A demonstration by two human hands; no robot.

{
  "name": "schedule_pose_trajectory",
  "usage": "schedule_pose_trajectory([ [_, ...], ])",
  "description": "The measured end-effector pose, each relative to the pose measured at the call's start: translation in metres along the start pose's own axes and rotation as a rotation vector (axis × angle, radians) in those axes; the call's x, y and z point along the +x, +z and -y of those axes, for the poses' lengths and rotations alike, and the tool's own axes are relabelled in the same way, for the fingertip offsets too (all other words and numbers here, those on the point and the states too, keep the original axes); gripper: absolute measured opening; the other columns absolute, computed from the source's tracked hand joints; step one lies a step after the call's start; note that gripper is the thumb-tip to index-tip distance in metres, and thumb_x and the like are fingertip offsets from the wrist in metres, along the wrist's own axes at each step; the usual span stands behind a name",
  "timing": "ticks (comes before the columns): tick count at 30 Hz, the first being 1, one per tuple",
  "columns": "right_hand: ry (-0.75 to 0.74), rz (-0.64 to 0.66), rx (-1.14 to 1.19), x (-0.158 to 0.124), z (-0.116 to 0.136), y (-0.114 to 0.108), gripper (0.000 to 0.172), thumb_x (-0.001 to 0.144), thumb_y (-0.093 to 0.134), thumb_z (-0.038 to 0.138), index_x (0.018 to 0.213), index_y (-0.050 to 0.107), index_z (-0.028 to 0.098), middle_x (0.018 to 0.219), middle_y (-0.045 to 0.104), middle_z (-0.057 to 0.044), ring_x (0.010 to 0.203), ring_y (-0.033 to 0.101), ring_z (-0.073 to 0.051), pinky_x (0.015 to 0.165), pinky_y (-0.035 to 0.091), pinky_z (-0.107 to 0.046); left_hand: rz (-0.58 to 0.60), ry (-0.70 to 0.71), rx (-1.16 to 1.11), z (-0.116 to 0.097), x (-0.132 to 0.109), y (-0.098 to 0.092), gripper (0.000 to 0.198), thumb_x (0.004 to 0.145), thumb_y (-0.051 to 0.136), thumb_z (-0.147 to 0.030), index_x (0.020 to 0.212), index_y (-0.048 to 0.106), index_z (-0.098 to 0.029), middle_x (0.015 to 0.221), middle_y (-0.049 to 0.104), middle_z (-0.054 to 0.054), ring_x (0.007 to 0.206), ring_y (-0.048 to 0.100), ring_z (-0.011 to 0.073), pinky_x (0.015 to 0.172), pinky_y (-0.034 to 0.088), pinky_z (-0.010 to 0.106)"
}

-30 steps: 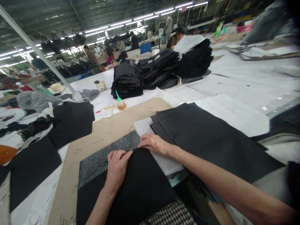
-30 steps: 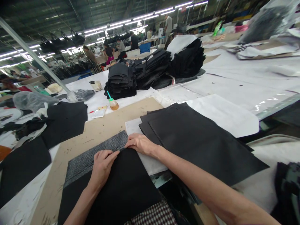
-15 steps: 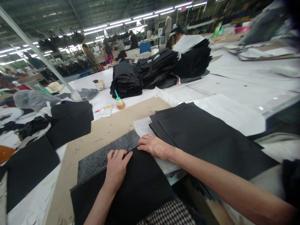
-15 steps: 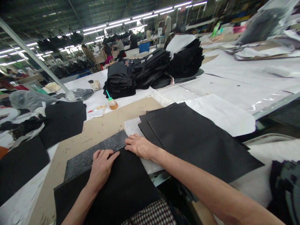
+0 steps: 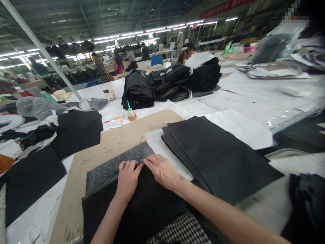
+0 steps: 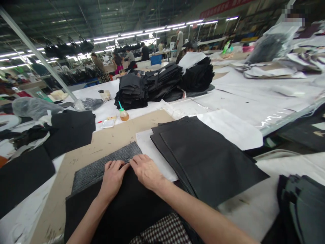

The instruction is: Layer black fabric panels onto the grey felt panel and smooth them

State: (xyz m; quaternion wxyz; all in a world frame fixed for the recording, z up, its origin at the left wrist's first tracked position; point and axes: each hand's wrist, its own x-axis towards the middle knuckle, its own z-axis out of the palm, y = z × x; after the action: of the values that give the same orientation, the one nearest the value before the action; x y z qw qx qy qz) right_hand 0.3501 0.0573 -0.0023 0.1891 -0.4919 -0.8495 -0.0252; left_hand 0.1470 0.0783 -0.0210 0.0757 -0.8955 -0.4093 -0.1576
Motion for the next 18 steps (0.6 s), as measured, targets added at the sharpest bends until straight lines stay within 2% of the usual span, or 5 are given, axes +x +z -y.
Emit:
schedule_pose_trajectory([
  [2, 0.006, 0.000, 0.025, -0.002, 0.015, 0.012, 0.033, 0.095, 0.045, 0.009, 0.124, 0.058, 0.015, 0.106, 0.059, -0.010, 0.099, 0.050, -0.024, 0.087, 0.041, -0.036, -0.003, -0.017, -0.044, 0.005, -0.004, -0.001, 0.033, 0.100, 0.048, -0.017, 0.128, 0.060, -0.028, 0.104, 0.062, 0.005, 0.097, 0.057, 0.0208, 0.096, 0.037, 0.043],
  [4, 0.024, 0.021, 0.039, -0.004, 0.020, 0.019, 0.034, 0.094, 0.045, 0.007, 0.123, 0.059, 0.016, 0.104, 0.059, -0.010, 0.098, 0.050, -0.024, 0.088, 0.041, -0.037, -0.013, -0.046, -0.102, 0.014, -0.012, -0.004, 0.032, 0.100, 0.049, -0.020, 0.130, 0.058, -0.027, 0.104, 0.063, 0.005, 0.099, 0.057, 0.0203, 0.095, 0.038, 0.041],
  [8, -0.013, 0.056, 0.044, -0.004, 0.015, 0.017, 0.044, 0.092, 0.046, 0.007, 0.133, 0.054, 0.020, 0.103, 0.059, -0.008, 0.097, 0.048, -0.025, 0.091, 0.038, -0.040, -0.014, -0.101, -0.185, 0.038, -0.039, -0.014, 0.024, 0.100, 0.049, -0.022, 0.120, 0.064, -0.024, 0.105, 0.063, 0.005, 0.100, 0.057, 0.0199, 0.092, 0.041, 0.038],
  [11, -0.033, 0.068, 0.033, -0.002, 0.014, 0.012, 0.050, 0.092, 0.046, 0.008, 0.139, 0.051, 0.026, 0.102, 0.058, -0.007, 0.096, 0.047, -0.025, 0.094, 0.035, -0.042, 0.000, -0.093, -0.161, 0.052, -0.057, -0.019, 0.024, 0.100, 0.049, -0.021, 0.116, 0.066, -0.025, 0.104, 0.062, 0.005, 0.099, 0.056, 0.0198, 0.090, 0.042, 0.037],
  [18, -0.039, 0.074, 0.005, 0.000, 0.016, 0.011, 0.046, 0.092, 0.048, 0.009, 0.133, 0.058, 0.027, 0.102, 0.057, -0.008, 0.097, 0.048, -0.026, 0.098, 0.033, -0.045, 0.033, 0.004, 0.007, 0.052, -0.065, -0.027, 0.038, 0.097, 0.044, -0.010, 0.126, 0.063, -0.026, 0.105, 0.061, 0.007, 0.097, 0.056, 0.0201, 0.092, 0.041, 0.040],
])
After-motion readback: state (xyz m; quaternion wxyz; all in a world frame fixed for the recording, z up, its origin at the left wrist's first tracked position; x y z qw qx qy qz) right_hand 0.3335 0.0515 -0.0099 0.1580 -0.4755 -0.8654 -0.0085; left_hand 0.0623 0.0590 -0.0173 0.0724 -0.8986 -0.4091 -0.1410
